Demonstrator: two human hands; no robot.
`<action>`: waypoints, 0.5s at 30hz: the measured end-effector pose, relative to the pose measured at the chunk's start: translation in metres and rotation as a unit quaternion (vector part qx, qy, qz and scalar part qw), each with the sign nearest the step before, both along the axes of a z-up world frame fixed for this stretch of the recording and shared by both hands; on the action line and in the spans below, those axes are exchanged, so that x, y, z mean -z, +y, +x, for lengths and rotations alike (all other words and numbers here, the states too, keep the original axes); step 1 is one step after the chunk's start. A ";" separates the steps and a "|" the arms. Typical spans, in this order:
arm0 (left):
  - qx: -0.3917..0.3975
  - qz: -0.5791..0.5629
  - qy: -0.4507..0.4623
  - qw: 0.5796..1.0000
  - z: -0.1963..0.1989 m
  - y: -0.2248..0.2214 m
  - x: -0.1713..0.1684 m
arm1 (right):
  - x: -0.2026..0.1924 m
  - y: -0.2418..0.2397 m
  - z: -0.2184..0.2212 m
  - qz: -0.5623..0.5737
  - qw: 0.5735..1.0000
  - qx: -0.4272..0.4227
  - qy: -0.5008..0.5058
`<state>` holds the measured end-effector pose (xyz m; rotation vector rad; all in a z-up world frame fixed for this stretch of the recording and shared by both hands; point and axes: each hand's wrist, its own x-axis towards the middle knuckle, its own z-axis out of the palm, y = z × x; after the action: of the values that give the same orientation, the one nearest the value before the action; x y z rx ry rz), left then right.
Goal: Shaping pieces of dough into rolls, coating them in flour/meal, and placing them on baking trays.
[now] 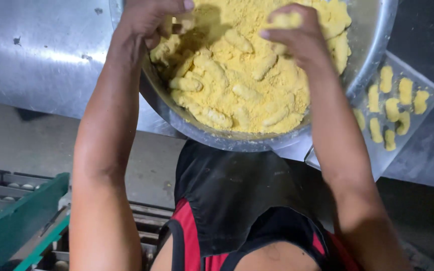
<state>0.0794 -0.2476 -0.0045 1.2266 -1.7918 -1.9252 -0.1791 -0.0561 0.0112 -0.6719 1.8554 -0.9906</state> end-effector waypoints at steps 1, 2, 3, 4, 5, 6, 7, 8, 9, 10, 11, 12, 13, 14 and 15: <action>0.001 0.003 0.011 1.000 -0.003 0.008 -0.002 | 0.028 -0.009 0.002 -0.043 0.998 -0.014 0.038; 0.000 0.005 0.022 1.000 -0.005 0.016 -0.004 | 0.054 -0.019 0.005 -0.086 0.993 -0.030 0.078; 0.001 0.005 0.020 1.000 -0.009 0.023 0.008 | 0.078 -0.025 0.013 -0.086 0.993 -0.029 0.075; 0.143 -0.197 0.007 0.970 -0.016 0.026 0.019 | 0.100 -0.033 0.018 -0.076 0.972 -0.107 0.194; 0.275 -0.387 -0.005 0.880 -0.022 0.030 0.030 | 0.122 -0.041 0.023 -0.064 0.931 -0.182 0.310; 0.277 -0.387 -0.004 0.880 -0.023 0.046 0.032 | 0.117 -0.034 0.024 -0.063 0.931 -0.181 0.311; 0.332 -0.432 -0.070 0.836 -0.024 0.062 0.033 | 0.111 -0.027 0.026 -0.074 0.918 -0.203 0.333; 0.381 -0.476 -0.134 0.781 -0.027 0.076 0.033 | 0.104 -0.024 0.024 -0.087 0.902 -0.225 0.358; 0.379 -0.480 -0.132 0.780 -0.025 0.081 0.037 | 0.088 -0.015 0.016 -0.089 0.900 -0.224 0.362; 0.378 -0.493 -0.155 0.768 -0.023 0.086 0.041 | 0.072 -0.005 0.009 -0.128 0.961 -0.160 0.185; 0.377 -0.506 -0.177 0.755 -0.021 0.091 0.045 | 0.057 0.005 0.001 -0.162 0.983 -0.091 0.000; 0.385 -0.509 -0.171 0.750 -0.014 0.086 0.045 | 0.055 0.014 -0.005 -0.163 0.983 -0.081 0.003; 0.307 -0.435 -0.096 0.841 -0.010 0.082 0.045 | 0.054 0.025 -0.013 -0.198 0.968 -0.035 -0.148; 0.229 -0.347 -0.016 0.909 -0.010 0.076 0.045 | 0.052 0.038 -0.023 -0.233 0.928 0.016 -0.292; 0.243 -0.350 -0.009 0.905 -0.004 0.078 0.034 | 0.042 0.041 -0.019 -0.240 0.927 0.030 -0.286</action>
<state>0.0752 -0.1692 -0.0384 0.5790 -2.6420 -1.2098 -0.1983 -0.0150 -0.0313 -0.5262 1.1322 -1.5190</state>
